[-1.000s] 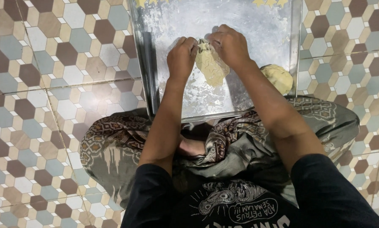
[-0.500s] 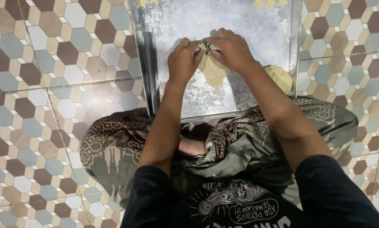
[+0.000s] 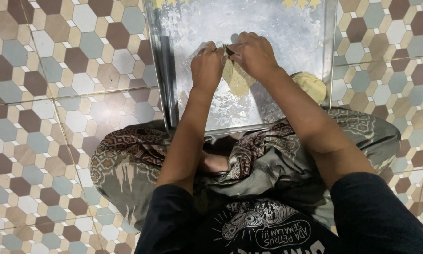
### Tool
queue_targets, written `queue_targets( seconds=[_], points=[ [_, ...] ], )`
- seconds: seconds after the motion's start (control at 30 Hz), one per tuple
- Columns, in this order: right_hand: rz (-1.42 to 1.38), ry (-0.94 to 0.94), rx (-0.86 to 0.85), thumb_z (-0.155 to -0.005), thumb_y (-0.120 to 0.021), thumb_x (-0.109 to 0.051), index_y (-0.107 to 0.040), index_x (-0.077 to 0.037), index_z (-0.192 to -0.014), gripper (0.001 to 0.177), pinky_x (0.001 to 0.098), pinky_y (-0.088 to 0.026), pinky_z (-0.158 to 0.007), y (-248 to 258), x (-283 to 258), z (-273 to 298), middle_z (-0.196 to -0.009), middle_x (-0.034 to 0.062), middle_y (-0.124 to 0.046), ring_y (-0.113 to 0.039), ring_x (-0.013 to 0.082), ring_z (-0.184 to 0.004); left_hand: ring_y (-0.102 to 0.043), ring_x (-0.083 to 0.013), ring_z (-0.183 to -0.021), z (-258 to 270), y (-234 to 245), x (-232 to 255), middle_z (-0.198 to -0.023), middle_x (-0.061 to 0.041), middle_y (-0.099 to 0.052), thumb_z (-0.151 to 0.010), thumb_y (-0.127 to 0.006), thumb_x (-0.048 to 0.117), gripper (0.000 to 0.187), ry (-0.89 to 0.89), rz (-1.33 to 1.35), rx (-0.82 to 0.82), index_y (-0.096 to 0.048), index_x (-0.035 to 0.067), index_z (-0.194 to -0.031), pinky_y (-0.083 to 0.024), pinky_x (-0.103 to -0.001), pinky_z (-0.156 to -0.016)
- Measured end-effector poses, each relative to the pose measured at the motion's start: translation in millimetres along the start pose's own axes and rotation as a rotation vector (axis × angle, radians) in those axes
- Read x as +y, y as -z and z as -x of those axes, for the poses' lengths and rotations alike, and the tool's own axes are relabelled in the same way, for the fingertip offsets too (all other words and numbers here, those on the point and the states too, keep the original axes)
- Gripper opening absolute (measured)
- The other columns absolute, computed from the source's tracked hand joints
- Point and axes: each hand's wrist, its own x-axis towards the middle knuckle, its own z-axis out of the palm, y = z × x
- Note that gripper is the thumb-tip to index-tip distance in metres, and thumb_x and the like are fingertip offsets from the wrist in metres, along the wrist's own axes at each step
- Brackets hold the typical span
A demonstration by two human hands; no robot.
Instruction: Using a star-shaped cookie cutter to cut shapes from dough on a floured metal tray.
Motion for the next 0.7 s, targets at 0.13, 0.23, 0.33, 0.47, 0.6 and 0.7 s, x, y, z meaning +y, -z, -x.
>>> queue_targets(
  seconds=[0.13,0.23,0.33,0.47,0.6,0.7],
  points=[
    [0.016,0.030,0.103,-0.082,-0.084,-0.013,-0.083,-0.015,-0.107,0.025,0.0323,-0.047,-0.069,-6.0,-0.3,2.3,-0.088,0.0034,-0.064,-0.058,0.0189,-0.075,-0.063,-0.0232,-0.073,-0.8,-1.6,3.0,-0.084,-0.007,-0.062,-0.083,-0.076,0.012,0.009,-0.024,-0.045,0.028,-0.079,0.007,-0.090,-0.052,-0.037,-0.061],
    [0.032,0.018,0.076,-0.086,-0.080,-0.014,-0.082,-0.014,-0.113,0.028,0.0348,-0.049,-0.075,-6.9,-0.8,1.6,-0.100,0.0039,-0.067,-0.061,0.0213,-0.083,-0.066,-0.0251,-0.077,-2.2,-4.7,1.9,-0.089,-0.007,-0.064,-0.083,-0.076,0.015,0.011,-0.031,-0.068,0.023,-0.079,0.007,-0.092,-0.053,-0.039,-0.064],
    [-0.017,0.057,0.159,-0.082,-0.080,-0.009,-0.082,-0.009,-0.104,0.023,0.0355,-0.050,-0.073,-2.9,-6.9,4.5,-0.104,0.0054,-0.070,-0.061,0.0235,-0.082,-0.065,-0.0253,-0.072,0.4,-11.8,5.8,-0.088,-0.011,-0.067,-0.087,-0.070,0.013,0.013,-0.044,-0.082,0.105,-0.078,0.005,-0.081,-0.053,-0.037,-0.059],
    [0.054,0.039,0.194,-0.094,-0.066,-0.010,-0.079,-0.007,-0.096,0.014,0.0359,-0.047,-0.064,-3.7,-12.3,3.1,-0.094,0.0042,-0.068,-0.059,0.0237,-0.074,-0.066,-0.0214,-0.070,-0.9,-18.5,5.2,-0.083,-0.007,-0.067,-0.080,-0.070,0.004,0.006,-0.116,-0.274,0.152,-0.074,0.008,-0.081,-0.054,-0.035,-0.056],
    [0.011,0.020,0.252,-0.092,-0.062,-0.005,-0.081,-0.004,-0.106,0.024,0.0373,-0.047,-0.064,-8.1,-16.1,7.0,-0.096,0.0100,-0.068,-0.059,0.0269,-0.074,-0.066,-0.0218,-0.069,-1.5,-23.6,7.3,-0.081,-0.007,-0.068,-0.077,-0.072,0.001,0.008,-0.065,-0.261,0.184,-0.074,0.009,-0.077,-0.053,-0.035,-0.056],
    [0.040,-0.019,0.184,-0.095,-0.062,-0.009,-0.080,-0.006,-0.103,0.020,0.0361,-0.047,-0.063,-11.9,-14.2,6.6,-0.092,0.0083,-0.068,-0.059,0.0244,-0.074,-0.063,-0.0211,-0.064,-2.0,-24.3,5.9,-0.075,-0.006,-0.065,-0.079,-0.072,0.007,0.007,-0.021,-0.168,0.199,-0.076,0.009,-0.074,-0.051,-0.034,-0.054]
  ],
)
